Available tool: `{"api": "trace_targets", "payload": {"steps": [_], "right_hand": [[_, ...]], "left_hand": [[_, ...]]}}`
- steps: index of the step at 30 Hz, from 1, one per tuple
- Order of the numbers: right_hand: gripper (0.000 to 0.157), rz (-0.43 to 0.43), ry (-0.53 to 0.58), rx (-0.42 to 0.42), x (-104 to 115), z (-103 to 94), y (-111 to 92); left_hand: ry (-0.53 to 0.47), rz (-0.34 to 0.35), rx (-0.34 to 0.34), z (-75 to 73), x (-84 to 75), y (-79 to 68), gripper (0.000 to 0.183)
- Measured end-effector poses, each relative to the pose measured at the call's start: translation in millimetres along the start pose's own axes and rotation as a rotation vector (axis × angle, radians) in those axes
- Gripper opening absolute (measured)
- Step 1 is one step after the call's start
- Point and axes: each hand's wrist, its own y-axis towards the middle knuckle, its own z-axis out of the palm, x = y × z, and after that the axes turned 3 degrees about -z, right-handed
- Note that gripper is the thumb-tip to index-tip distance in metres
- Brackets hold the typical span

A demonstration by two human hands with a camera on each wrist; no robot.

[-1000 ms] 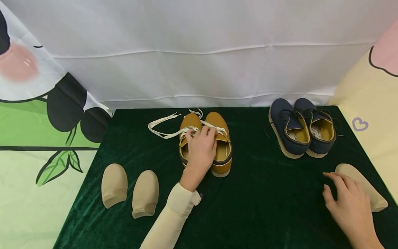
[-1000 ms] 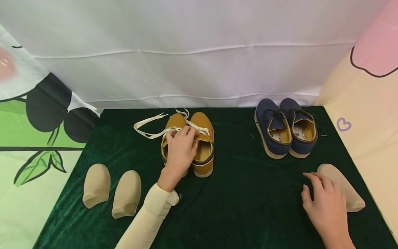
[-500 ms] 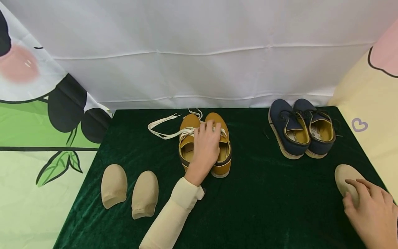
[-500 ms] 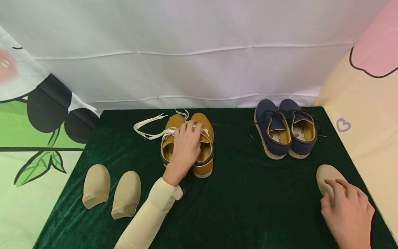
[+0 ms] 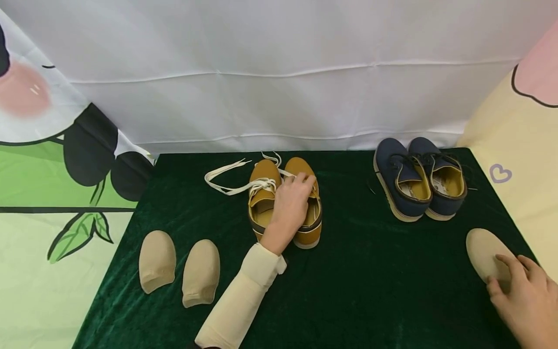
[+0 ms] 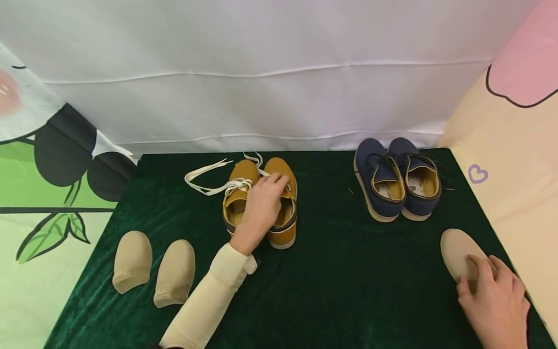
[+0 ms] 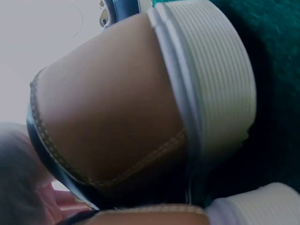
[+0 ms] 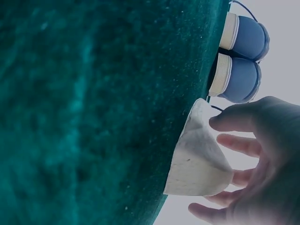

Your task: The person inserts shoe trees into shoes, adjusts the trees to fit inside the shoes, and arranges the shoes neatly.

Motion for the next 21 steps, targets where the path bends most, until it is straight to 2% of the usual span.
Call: {"api": "trace_targets", "payload": {"steps": [7, 16, 21], "right_hand": [[0.062, 0.062, 0.009, 0.077, -1.9, 1.2, 2.2], [0.065, 0.056, 0.01, 0.071, -9.0, 5.9, 3.4], [0.063, 0.059, 0.047, 0.069, -10.4, 5.0, 1.5]], "left_hand": [[-0.022, 0.019, 0.004, -1.2, 3.4, 0.8, 0.033], [-0.094, -0.014, 0.088, -12.7, 8.8, -0.6, 0.033], [-0.115, -0.01, 0.107, -19.4, 11.9, -6.3, 0.036]]}}
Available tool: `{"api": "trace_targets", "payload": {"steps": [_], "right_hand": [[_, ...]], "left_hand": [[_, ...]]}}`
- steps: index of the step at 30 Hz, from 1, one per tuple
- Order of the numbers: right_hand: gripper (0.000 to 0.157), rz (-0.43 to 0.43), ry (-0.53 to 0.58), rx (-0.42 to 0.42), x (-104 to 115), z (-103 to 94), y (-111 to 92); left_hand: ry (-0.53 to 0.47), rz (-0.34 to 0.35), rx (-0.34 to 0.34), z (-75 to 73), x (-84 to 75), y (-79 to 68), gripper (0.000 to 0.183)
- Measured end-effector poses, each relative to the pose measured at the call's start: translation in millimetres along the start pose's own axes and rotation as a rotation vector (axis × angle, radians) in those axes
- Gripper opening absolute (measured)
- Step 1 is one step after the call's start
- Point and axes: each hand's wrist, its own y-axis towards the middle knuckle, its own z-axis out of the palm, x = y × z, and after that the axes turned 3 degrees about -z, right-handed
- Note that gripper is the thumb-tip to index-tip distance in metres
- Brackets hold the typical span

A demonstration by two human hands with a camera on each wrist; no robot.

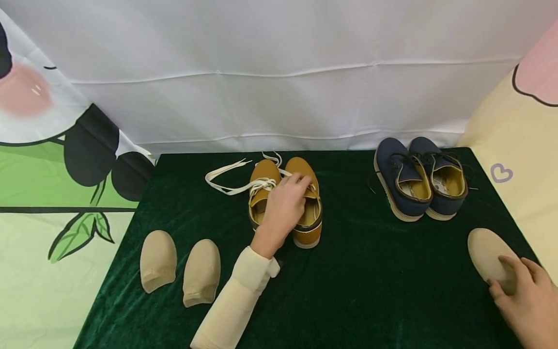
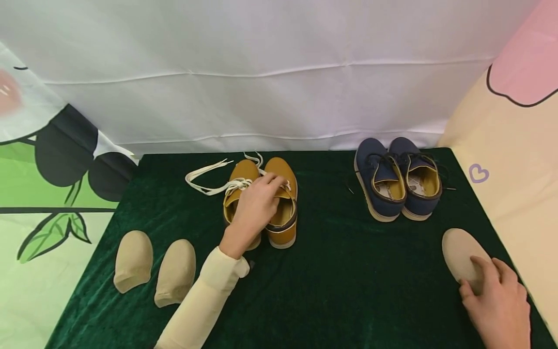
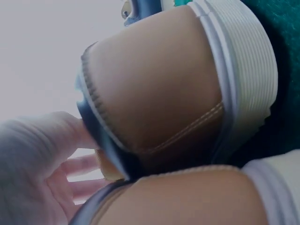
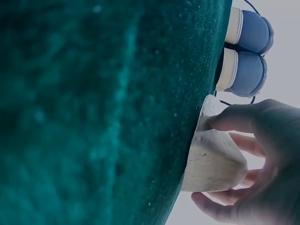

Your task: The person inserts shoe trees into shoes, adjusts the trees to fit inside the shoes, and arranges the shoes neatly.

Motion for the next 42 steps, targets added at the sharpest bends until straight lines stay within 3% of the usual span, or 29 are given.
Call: {"api": "trace_targets", "payload": {"steps": [11, 20, 35, 42], "right_hand": [[0.062, -0.018, 0.089, -0.038, 10.9, -5.4, -9.4], [0.064, -0.049, 0.033, -0.082, 24.1, -8.4, -14.1], [0.069, -0.136, 0.053, -0.042, 52.3, -13.5, -27.8], [0.067, -0.226, 0.08, -0.079, 64.0, -17.1, -30.6]], "left_hand": [[0.022, 0.045, 0.032, -14.7, 21.7, -13.8, 0.048], [-0.066, 0.055, 0.036, -7.7, 39.2, -18.3, 0.051], [-0.157, -0.013, 0.038, -4.3, 42.0, -20.9, 0.039], [-0.15, 0.003, 0.008, -1.8, 43.8, -20.3, 0.034]]}}
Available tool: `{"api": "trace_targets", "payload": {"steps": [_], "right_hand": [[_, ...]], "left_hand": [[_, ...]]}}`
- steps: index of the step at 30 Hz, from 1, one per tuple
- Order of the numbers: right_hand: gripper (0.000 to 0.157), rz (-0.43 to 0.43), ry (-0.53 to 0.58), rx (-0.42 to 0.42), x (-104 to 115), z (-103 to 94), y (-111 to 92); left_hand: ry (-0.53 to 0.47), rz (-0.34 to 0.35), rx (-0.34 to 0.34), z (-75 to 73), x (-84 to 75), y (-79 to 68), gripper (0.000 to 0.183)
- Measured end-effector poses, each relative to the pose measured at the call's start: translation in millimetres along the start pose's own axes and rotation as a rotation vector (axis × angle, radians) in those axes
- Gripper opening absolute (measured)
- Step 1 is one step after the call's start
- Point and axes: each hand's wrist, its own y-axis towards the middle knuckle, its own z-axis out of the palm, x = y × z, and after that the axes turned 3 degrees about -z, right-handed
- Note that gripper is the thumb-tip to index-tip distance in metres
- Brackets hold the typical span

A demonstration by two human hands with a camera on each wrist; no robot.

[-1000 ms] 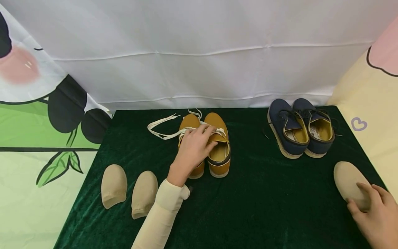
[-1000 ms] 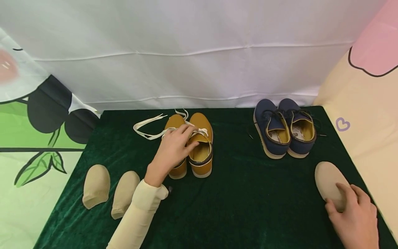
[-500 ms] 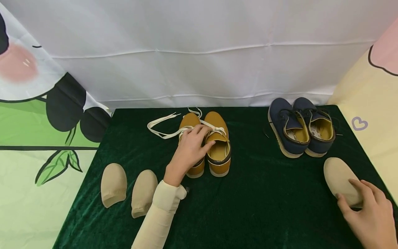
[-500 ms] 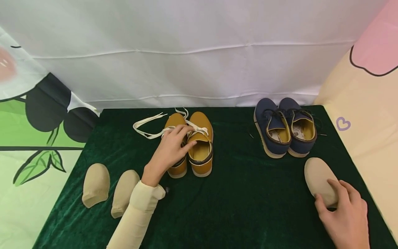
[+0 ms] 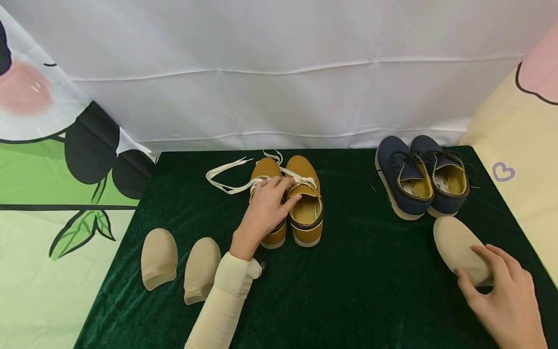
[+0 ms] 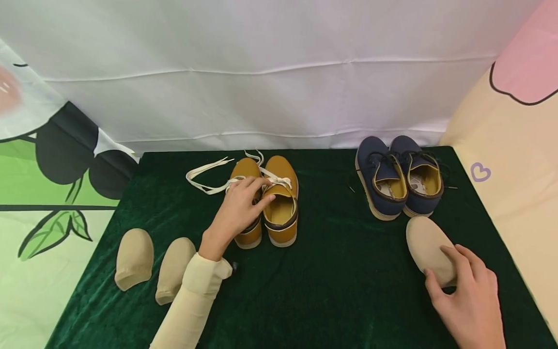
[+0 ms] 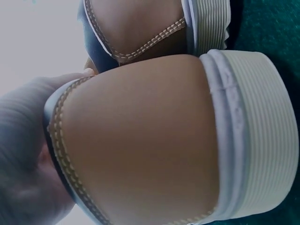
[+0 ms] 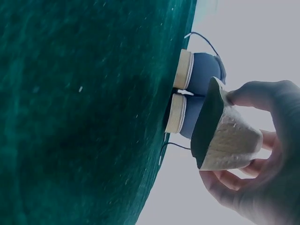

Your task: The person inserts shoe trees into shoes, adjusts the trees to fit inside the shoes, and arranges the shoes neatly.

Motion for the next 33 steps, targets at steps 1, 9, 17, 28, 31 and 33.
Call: {"api": "trace_targets", "payload": {"steps": [1, 9, 17, 28, 31, 33], "right_hand": [[0.067, -0.02, 0.008, -0.007, 1.7, 0.2, -0.4], [0.066, -0.125, 0.07, -0.015, 18.6, 2.2, -1.4], [0.063, -0.253, 0.175, -0.035, 40.1, 0.4, 7.4], [0.064, -0.333, 0.224, -0.054, 71.7, 7.1, 17.0], [0.065, -0.35, 0.233, -0.06, 78.0, 9.5, 18.9], [0.066, -0.367, 0.24, -0.067, 81.8, 11.1, 20.1]], "left_hand": [[-0.002, 0.002, -0.005, 0.3, 0.4, 0.1, 0.033], [-0.018, 0.005, -0.023, 2.2, 1.5, 1.8, 0.031], [-0.037, -0.005, -0.044, 3.9, 3.1, 2.5, 0.028], [-0.044, 0.011, -0.114, 7.7, 4.9, 4.7, 0.024], [-0.047, 0.011, -0.123, 9.6, 5.4, 5.6, 0.024], [-0.048, 0.012, -0.129, 10.6, 5.6, 6.4, 0.023]]}}
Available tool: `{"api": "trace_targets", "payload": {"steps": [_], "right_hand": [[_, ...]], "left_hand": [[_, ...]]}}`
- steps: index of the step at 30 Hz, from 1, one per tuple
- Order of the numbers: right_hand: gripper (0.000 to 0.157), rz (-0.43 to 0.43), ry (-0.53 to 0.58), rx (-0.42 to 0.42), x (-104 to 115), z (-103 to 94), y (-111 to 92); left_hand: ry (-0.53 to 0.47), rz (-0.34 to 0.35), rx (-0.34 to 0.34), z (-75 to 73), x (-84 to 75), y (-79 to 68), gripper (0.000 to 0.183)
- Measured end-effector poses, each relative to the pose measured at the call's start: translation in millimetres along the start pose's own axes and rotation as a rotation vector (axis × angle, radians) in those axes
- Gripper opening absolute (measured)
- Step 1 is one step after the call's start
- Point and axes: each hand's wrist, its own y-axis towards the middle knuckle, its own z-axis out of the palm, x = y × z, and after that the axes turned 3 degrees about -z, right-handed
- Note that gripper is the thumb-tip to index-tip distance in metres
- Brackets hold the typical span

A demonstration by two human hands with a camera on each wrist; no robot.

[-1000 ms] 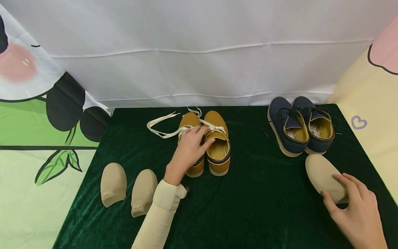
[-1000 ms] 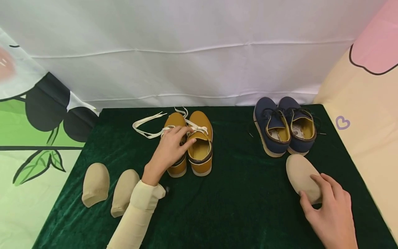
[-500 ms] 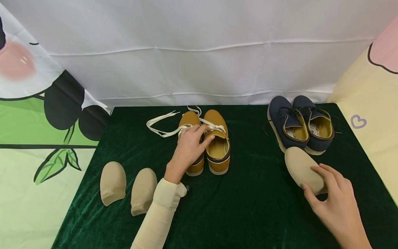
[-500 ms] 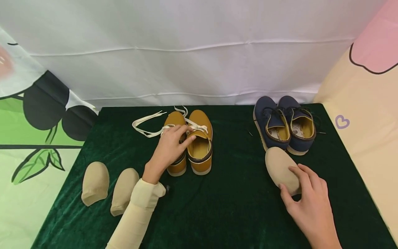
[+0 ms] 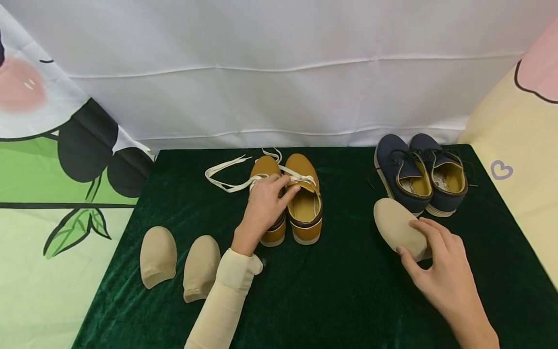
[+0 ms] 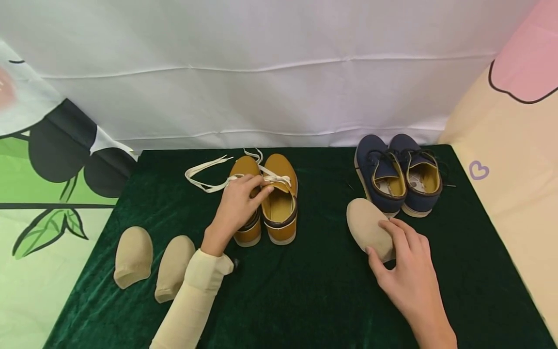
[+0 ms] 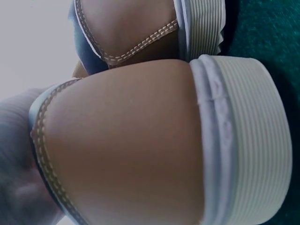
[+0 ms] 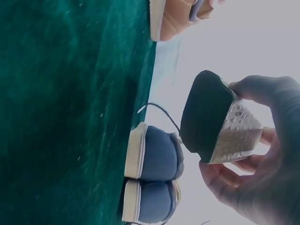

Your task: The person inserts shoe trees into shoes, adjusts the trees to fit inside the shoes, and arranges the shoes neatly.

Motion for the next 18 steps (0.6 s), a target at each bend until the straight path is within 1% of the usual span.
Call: {"api": "trace_targets", "payload": {"steps": [5, 8, 13, 18], "right_hand": [[0.072, -0.051, 0.025, -0.011, 8.1, 4.6, 6.5], [0.075, -0.046, 0.033, -0.008, 14.9, 7.0, 10.4], [0.076, -0.009, 0.033, 0.017, 27.6, 12.0, 16.2], [0.073, -0.034, 0.043, 0.026, 38.9, 17.4, 22.1]], "left_hand": [[0.001, 0.002, -0.015, 1.1, 0.2, 1.7, 0.024], [0.002, -0.006, -0.016, 1.4, -0.2, 2.7, 0.025], [-0.006, -0.027, -0.014, 2.4, -1.1, 4.1, 0.025], [-0.009, -0.029, -0.021, 2.5, -1.8, 5.4, 0.025]]}}
